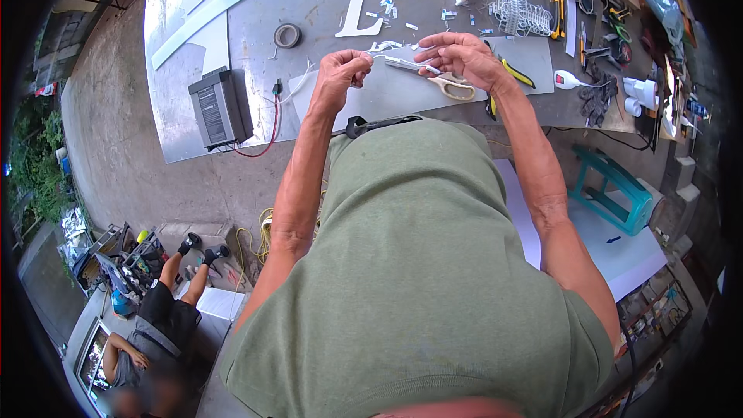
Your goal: Preparing and connecting electrical wiring for acrylic sign letters on a worktable.
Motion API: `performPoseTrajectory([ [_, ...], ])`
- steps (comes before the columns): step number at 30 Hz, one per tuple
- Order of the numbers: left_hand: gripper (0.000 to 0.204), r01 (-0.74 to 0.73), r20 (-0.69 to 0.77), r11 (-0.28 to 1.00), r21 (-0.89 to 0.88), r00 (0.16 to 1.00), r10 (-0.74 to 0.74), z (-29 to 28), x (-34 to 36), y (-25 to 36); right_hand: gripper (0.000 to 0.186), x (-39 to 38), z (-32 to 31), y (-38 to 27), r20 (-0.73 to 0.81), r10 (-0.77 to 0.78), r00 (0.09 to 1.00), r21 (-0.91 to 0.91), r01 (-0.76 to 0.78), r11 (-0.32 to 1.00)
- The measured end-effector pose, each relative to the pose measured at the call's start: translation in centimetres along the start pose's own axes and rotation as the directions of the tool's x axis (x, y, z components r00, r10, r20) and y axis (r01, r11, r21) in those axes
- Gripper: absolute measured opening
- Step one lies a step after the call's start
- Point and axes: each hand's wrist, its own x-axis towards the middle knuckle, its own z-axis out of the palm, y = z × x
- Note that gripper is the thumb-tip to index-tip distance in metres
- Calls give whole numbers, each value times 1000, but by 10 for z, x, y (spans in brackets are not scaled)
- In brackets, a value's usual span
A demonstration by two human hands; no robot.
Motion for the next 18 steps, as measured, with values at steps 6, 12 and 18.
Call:
performPoseTrajectory([
  [6,9,37,-53,997,-66,998,-40,-2,4,-6,35,-3,1,-6,-70,16,997,-18,-17,1000],
  [12,9,54,-106,995,-89,992,-64,-9,4,-8,34,-1,-9,-6,-116,35,993,-141,-51,989],
  [18,9,70,-111,994,-88,991,-80,-9,3,-9,33,0,-12,-1,-117,23,993,-100,-35,994],
])
